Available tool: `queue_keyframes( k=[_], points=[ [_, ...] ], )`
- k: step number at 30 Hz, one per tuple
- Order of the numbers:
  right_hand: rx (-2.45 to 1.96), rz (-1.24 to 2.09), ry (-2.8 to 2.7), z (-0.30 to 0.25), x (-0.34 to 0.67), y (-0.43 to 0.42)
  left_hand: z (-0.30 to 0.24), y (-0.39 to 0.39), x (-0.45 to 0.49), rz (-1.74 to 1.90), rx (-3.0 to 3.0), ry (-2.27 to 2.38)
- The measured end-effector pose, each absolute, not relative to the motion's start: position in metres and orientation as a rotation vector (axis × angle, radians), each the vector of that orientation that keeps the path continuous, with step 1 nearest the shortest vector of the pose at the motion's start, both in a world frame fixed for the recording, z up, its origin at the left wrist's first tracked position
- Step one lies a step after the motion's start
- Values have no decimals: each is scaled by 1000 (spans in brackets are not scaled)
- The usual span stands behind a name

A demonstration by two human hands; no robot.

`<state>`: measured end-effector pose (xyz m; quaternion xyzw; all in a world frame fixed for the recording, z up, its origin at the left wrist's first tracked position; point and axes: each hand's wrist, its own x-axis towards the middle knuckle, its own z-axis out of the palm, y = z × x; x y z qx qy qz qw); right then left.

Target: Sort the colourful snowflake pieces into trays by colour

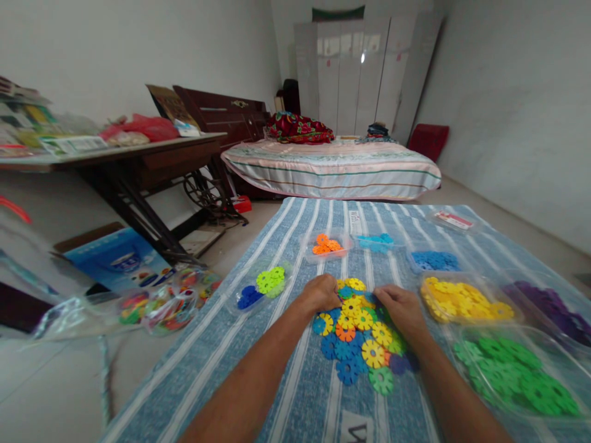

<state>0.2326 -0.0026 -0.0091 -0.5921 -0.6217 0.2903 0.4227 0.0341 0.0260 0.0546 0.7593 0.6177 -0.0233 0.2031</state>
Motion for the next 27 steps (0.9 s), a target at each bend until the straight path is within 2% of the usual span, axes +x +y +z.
queue_keyframes(
  k=[21,27],
  points=[
    [-1473,721,-1535,-10,232,-2,51,32,11,569,1558,1427],
    [-1471,716,-1549,-12,233,-1,49,30,10,689,1486,1467]
  ],
)
